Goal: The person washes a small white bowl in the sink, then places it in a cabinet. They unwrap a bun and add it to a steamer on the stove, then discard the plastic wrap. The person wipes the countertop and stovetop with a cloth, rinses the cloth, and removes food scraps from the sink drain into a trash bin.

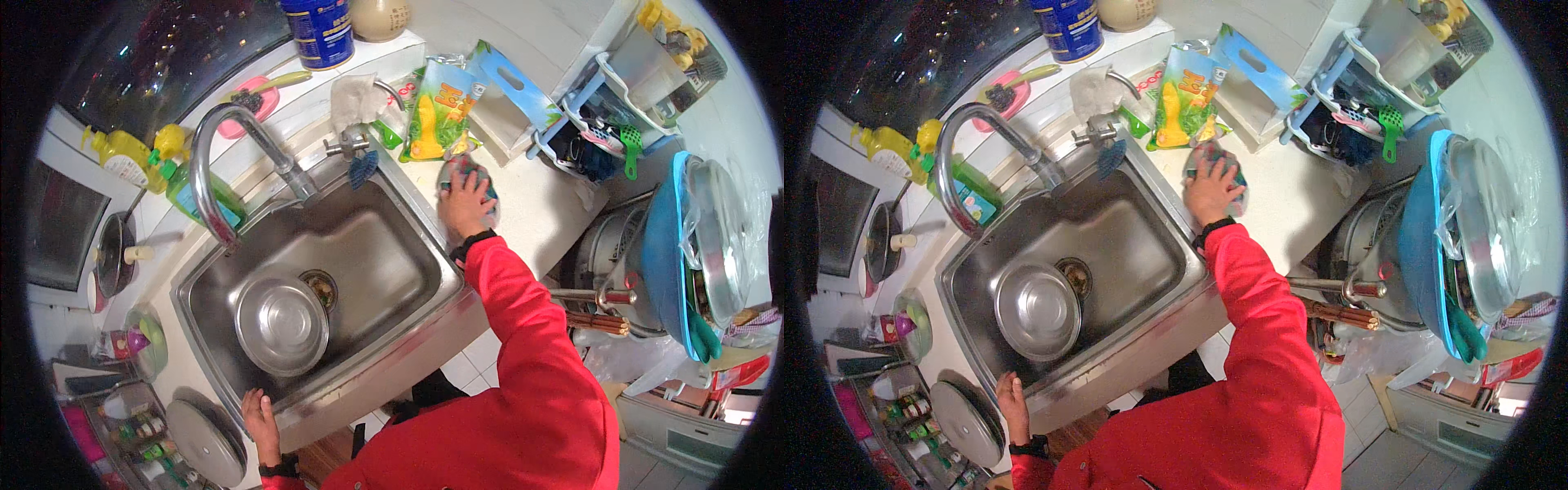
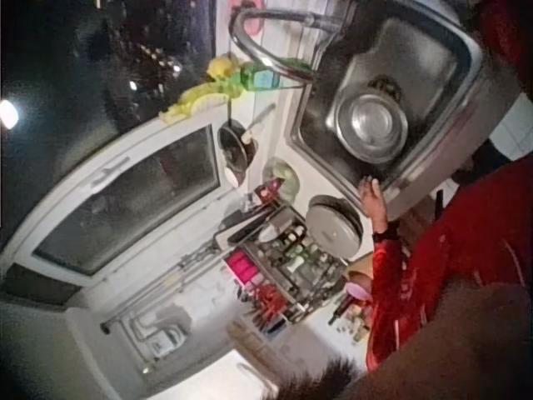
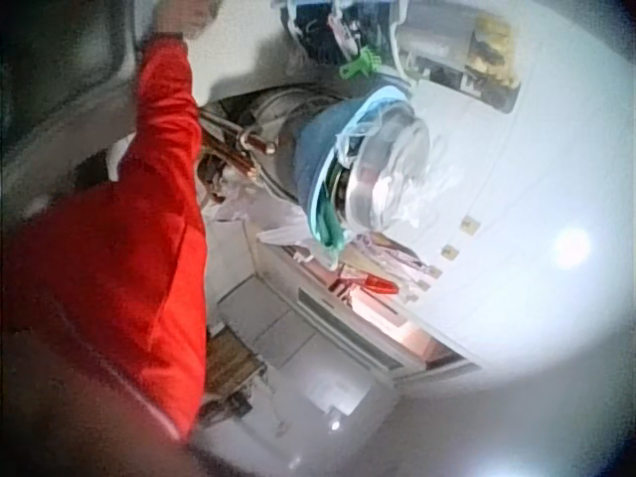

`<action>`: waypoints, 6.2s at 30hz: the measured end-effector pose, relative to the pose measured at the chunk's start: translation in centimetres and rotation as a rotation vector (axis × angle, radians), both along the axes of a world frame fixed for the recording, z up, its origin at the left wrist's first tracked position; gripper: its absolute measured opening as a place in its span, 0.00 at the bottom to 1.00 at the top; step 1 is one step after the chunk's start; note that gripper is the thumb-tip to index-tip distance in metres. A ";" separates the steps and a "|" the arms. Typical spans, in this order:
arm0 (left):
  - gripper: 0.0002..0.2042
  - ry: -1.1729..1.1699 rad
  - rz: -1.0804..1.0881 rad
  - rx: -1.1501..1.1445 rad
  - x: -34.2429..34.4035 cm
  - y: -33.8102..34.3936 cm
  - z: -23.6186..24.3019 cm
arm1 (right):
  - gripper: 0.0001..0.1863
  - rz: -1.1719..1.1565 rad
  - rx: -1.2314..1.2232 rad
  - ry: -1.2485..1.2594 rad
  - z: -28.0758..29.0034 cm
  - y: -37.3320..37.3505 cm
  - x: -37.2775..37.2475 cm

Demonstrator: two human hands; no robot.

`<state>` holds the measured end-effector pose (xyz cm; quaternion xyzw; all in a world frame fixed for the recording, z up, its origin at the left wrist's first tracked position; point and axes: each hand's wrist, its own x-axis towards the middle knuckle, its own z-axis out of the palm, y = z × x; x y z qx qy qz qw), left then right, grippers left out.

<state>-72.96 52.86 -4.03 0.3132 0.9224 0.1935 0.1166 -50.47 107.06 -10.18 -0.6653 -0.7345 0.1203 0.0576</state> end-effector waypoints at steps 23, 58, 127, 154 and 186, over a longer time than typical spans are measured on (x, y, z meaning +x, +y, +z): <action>0.15 -0.050 -0.064 0.170 1.2 -2.3 -0.4 | 0.29 0.646 0.134 0.141 0.9 -10.5 11.6; 0.11 -0.015 -0.326 0.214 5.4 -10.8 -1.6 | 0.17 -0.174 -0.437 1.448 4.1 -29.8 27.2; 0.23 0.102 0.166 0.244 2.3 -10.5 -3.5 | 0.24 1.417 -0.116 0.654 0.2 -32.7 -53.0; 0.10 0.034 0.194 0.401 3.6 -9.6 -0.1 | 0.13 1.849 0.441 0.456 -1.1 -39.6 -45.8; 0.09 0.106 0.446 0.385 4.8 -13.0 -0.6 | 0.11 1.456 0.379 0.179 -3.4 -41.5 -46.2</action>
